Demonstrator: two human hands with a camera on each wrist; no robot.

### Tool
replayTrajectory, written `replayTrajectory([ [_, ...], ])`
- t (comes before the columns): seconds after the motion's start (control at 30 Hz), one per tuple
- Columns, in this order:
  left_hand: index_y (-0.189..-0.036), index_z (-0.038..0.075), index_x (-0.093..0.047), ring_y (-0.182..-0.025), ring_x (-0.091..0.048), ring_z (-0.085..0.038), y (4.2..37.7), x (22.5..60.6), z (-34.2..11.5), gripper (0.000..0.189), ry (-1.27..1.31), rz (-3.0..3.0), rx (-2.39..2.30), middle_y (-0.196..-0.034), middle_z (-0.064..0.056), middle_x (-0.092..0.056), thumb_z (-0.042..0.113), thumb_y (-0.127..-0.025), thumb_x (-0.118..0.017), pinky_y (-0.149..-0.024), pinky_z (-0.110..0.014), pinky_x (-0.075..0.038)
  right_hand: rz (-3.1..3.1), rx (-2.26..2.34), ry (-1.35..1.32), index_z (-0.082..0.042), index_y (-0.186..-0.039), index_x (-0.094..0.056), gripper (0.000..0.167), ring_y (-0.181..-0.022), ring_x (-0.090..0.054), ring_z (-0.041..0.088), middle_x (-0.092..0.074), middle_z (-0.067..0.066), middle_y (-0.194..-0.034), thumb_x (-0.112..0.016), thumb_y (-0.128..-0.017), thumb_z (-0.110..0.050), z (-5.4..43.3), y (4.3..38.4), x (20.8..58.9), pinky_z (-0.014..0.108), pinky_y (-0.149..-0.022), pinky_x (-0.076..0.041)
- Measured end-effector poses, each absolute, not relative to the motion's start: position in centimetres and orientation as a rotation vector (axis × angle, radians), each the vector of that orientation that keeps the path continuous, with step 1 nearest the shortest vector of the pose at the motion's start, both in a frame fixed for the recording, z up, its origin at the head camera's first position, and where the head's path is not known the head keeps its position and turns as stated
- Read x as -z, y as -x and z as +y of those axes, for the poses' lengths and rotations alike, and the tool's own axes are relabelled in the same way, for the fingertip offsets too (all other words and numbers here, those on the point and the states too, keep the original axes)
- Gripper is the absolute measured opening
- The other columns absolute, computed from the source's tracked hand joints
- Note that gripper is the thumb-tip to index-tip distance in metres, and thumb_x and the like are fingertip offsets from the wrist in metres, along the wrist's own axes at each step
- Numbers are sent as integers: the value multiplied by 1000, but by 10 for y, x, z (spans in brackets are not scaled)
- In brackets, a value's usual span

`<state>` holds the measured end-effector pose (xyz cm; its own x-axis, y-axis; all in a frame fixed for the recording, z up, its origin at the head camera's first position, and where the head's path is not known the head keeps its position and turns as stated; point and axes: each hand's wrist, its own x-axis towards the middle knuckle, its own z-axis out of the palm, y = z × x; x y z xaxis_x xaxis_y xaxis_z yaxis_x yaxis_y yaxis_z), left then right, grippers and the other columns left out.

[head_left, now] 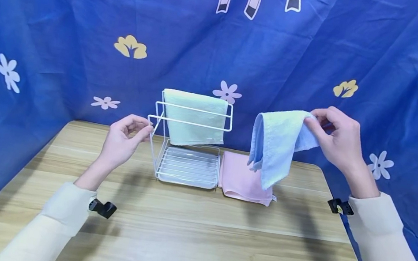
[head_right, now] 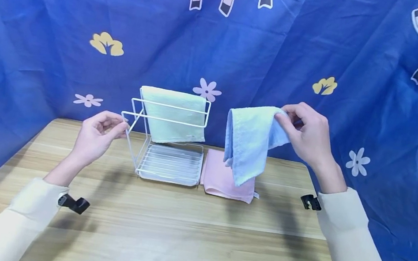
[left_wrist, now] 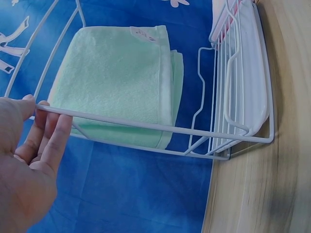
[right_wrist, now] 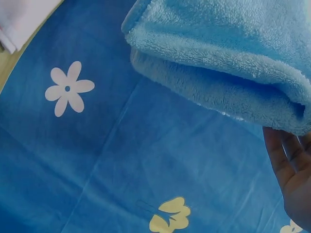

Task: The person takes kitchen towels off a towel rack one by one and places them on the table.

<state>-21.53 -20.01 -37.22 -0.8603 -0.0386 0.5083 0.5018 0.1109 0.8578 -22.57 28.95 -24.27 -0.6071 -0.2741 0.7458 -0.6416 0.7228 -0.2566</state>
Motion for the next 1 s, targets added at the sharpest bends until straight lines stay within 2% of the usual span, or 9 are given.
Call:
replayTrajectory([
  [0.33, -108, -12, -65, -78, -73, -2, 216, 374, -199, 13, 446, -1992, 1784, -89, 11, -75, -1, -100, -68, -75, -17, -68, -2278, -618, -786, -6, -98, -76, 4, -71, -55, -6, -70, 4, -80, -78, -94, -7, 288, 212, 261, 5, -60, -45],
  [0.5, -107, -11, -66, -78, -73, -3, 217, 374, -199, 12, 444, -1992, 1782, -89, 10, -75, -1, -100, -68, -75, -17, -68, -2341, -574, -822, -10, -96, -76, 4, -68, -54, 1, -63, -2, -75, -79, -94, -9, 281, 205, 274, 10, -57, -41],
  [0.8, -107, -10, -66, -78, -73, -2, 216, 373, -200, 12, 434, -1998, 1781, -90, 11, -75, 0, -101, -68, -75, -17, -68, -2430, -619, -873, -15, -95, -76, 6, -62, -47, 3, -51, -8, -71, -80, -93, -11, 265, 191, 296, 15, -52, -35],
  [1.0, -108, -13, -64, -79, -73, -1, 216, 373, -200, 15, 436, -1999, 1782, -89, 11, -74, 0, -101, -67, -75, -17, -68, -2461, -670, -893, -17, -94, -76, 7, -62, -47, 1, -51, -10, -70, -82, -92, -13, 253, 183, 308, 16, -51, -37],
])
